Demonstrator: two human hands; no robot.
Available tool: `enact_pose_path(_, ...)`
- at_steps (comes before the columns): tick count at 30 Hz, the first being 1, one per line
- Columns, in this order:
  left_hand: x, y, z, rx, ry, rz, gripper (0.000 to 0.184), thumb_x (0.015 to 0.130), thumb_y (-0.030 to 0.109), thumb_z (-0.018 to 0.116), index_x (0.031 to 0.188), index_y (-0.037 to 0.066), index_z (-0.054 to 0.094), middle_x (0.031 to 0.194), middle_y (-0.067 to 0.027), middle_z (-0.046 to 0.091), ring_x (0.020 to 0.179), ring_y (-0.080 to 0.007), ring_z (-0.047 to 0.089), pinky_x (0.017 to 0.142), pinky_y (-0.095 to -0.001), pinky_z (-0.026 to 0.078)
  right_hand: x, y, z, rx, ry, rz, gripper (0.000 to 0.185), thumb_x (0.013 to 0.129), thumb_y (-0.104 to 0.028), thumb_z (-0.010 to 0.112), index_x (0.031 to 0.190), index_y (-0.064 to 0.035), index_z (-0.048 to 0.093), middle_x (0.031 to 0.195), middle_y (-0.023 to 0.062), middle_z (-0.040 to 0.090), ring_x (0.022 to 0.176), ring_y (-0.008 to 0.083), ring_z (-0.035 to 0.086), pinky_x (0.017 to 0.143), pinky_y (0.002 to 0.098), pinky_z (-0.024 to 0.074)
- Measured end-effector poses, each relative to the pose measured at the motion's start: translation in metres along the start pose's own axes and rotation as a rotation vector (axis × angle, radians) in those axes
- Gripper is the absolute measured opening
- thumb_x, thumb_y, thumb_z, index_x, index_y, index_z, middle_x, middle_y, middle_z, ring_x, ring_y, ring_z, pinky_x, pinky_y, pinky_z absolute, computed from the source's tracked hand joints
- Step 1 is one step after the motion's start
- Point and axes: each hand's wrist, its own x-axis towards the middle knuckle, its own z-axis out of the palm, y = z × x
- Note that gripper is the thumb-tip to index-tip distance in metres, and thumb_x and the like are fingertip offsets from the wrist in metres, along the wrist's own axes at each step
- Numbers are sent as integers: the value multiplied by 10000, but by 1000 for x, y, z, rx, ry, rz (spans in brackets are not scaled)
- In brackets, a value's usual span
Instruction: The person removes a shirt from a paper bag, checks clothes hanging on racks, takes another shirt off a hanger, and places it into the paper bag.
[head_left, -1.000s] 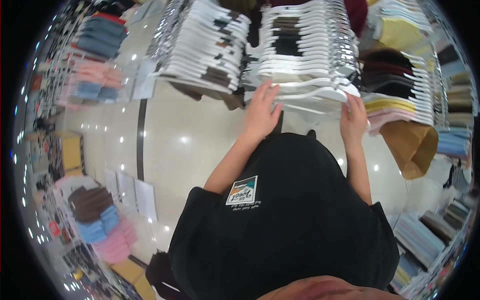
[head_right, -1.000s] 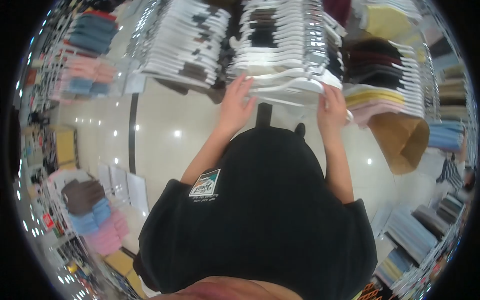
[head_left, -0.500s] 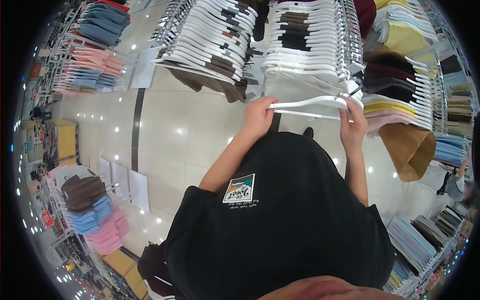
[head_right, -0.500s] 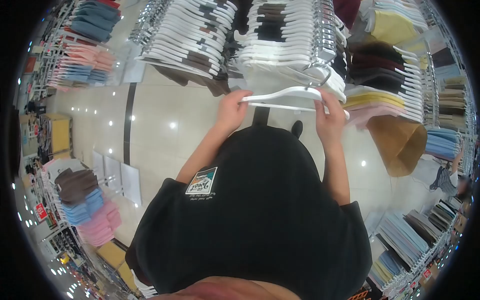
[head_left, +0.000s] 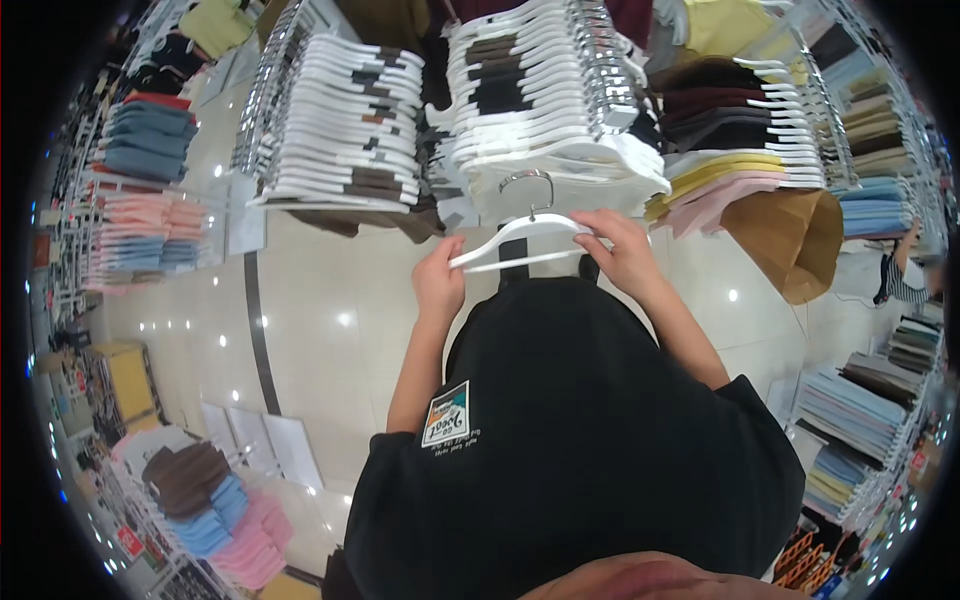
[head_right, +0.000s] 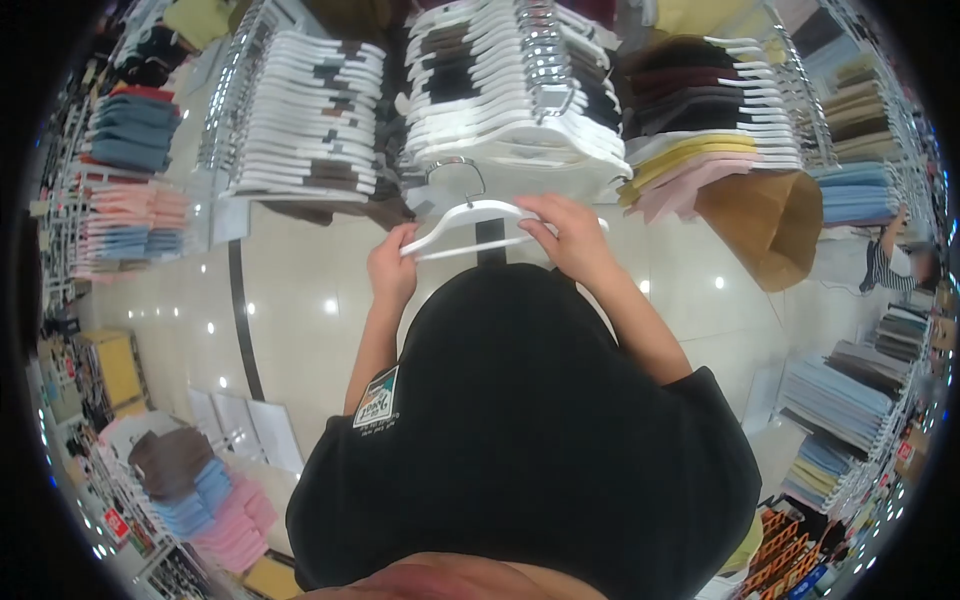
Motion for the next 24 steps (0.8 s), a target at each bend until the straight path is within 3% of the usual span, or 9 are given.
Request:
enact_pose_path(4,6,20,5,-134,-76,-48,144,920,115,649,1042,68,708,807,-144,705,754,-301,700,662,-386,518,-4,3,-9,-56,185,-31,313,860,-68,740,1168,-98,697,888,103,672,712,294,612,652,371,491)
enact_pose_path(6,10,38,7,-133,36,154,207,885,76,677,1085,27,705,849,-136,692,759,-274,677,726,-350,529,-4,6,-20,-130,245,-58,311,859,-58,737,1166,-95,701,879,104,674,715,287,620,645,361,492)
enact_pose_path(9,23,58,4,-139,64,225,261,870,102,718,1113,10,694,958,-147,690,867,-283,676,780,-353,528,-5,13,-34,-186,336,-63,306,860,-38,730,1161,-86,707,864,108,675,722,273,632,640,341,495)
enact_pose_path(13,35,67,6,-115,117,322,317,867,179,741,1139,28,680,979,-148,681,913,-339,659,796,-400,521,2,15,-46,-101,448,-79,302,864,-20,723,1162,-67,711,856,120,672,732,260,641,655,326,502)
enact_pose_path(18,26,42,13,-6,-54,283,392,896,245,722,1215,26,657,1077,-181,677,1008,-371,648,867,-429,517,-8,30,-46,-138,359,-16,304,878,-23,712,1179,-57,702,892,126,678,757,271,644,678,329,506)
enact_pose_path(24,19,25,11,-48,-69,161,339,955,172,628,1270,46,650,1123,-211,696,1010,-371,677,891,-422,526,0,37,-41,-134,316,20,293,885,-44,711,1178,-52,699,947,126,686,813,281,655,732,348,510)
